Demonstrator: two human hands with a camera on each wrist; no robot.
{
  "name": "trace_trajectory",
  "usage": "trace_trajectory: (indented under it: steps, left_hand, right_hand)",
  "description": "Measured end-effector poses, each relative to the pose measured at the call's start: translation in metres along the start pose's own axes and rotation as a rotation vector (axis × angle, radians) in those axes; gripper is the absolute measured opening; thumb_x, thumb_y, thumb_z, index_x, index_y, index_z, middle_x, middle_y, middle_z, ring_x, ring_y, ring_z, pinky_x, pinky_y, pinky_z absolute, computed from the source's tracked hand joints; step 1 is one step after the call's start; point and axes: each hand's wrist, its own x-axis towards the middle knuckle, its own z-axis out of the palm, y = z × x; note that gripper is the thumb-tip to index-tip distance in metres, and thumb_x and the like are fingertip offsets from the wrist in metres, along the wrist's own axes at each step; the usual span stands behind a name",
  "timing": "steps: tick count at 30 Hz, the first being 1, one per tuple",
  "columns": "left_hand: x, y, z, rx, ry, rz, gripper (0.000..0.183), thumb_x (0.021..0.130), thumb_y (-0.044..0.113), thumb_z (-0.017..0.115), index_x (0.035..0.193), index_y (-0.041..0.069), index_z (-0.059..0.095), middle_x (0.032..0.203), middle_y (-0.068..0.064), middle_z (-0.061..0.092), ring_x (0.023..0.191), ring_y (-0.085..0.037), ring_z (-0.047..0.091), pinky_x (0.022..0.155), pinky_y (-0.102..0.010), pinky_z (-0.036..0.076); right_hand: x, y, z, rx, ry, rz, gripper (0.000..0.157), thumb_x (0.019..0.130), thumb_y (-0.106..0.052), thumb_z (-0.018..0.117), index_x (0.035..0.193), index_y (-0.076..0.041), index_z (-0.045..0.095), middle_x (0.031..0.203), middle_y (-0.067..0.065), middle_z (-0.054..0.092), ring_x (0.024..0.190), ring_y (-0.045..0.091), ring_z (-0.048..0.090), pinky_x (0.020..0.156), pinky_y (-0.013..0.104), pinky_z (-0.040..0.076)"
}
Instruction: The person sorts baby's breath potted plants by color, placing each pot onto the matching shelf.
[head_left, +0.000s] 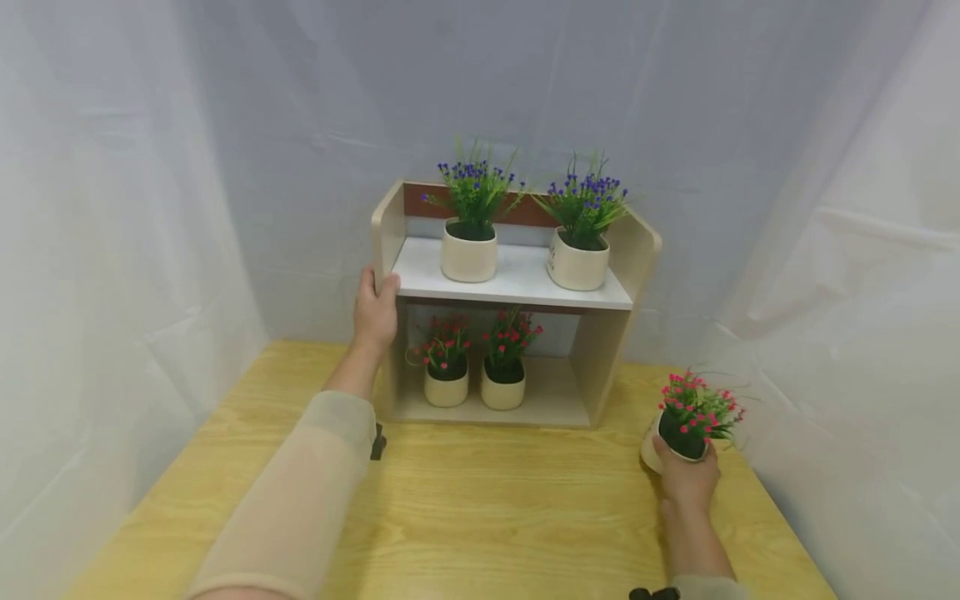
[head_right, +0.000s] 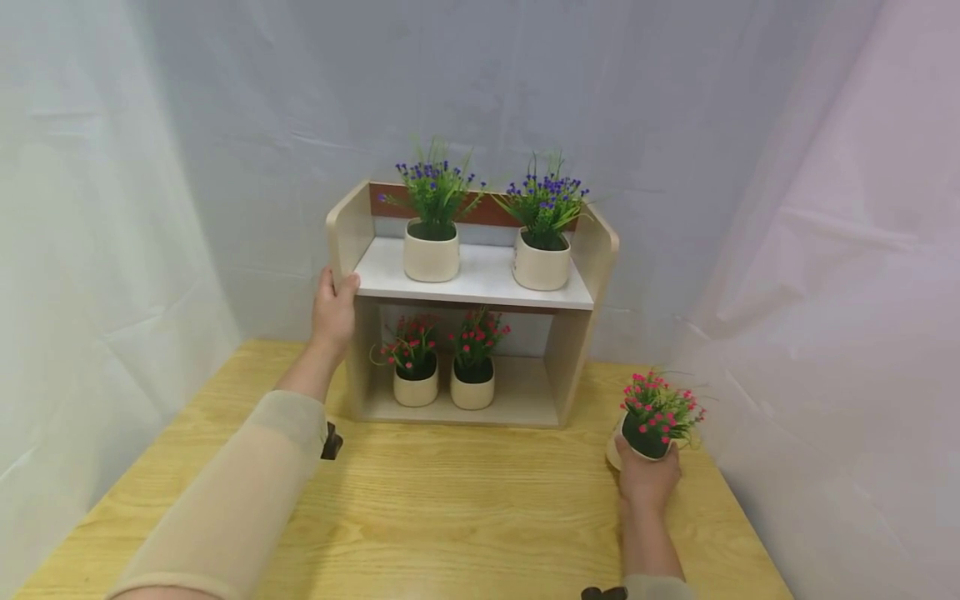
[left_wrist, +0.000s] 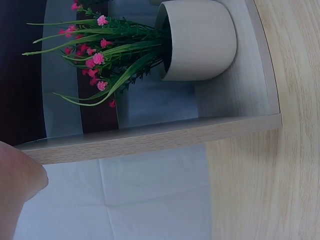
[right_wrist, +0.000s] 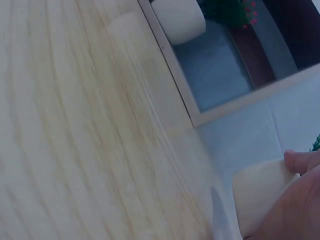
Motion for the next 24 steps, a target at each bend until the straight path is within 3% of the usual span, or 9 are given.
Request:
trace_trajectory:
  steps: [3,9,15,24]
  left_hand:
    - [0.000,-0.001,0.000,-0.003,0.004,0.002,0.051,0.111,0.036,0.050,0.158,0.016,0.044,0.160,-0.016,0.054,0.149,-0.036,0.047,0.132,-0.058,0.031]
    - [0.001,-0.001,0.000,0.012,0.010,-0.003,0.051,0.111,0.038,0.050,0.158,0.018,0.045,0.159,-0.017,0.055,0.148,-0.037,0.048,0.130,-0.059,0.032]
    - [0.002,-0.001,0.000,0.016,0.001,-0.005,0.052,0.111,0.039,0.050,0.159,0.018,0.044,0.161,-0.015,0.054,0.151,-0.036,0.047,0.132,-0.058,0.030]
    - [0.000,-0.001,0.000,0.007,-0.011,-0.006,0.053,0.112,0.040,0.050,0.161,0.020,0.042,0.162,-0.014,0.053,0.151,-0.035,0.047,0.132,-0.057,0.030]
  right_hand:
    - [-0.011,-0.005,0.004,0.009,-0.039,-0.010,0.092,0.098,-0.014,0.079,0.169,0.003,0.023,0.169,0.028,0.037,0.154,0.044,0.039,0.133,0.057,0.030]
    - [-0.029,-0.012,0.013,-0.009,-0.137,-0.018,0.100,0.100,-0.022,0.079,0.171,0.001,0.013,0.176,0.030,0.020,0.161,0.052,0.026,0.135,0.064,0.021]
    - [-0.043,-0.017,0.028,0.029,-0.226,-0.007,0.102,0.099,-0.020,0.081,0.173,-0.006,0.012,0.179,0.021,0.022,0.167,0.044,0.017,0.139,0.060,0.012]
    - [-0.065,-0.019,0.053,-0.042,-0.317,-0.047,0.108,0.097,-0.021,0.083,0.173,-0.003,0.009,0.181,0.025,0.012,0.168,0.047,0.014,0.138,0.062,0.013]
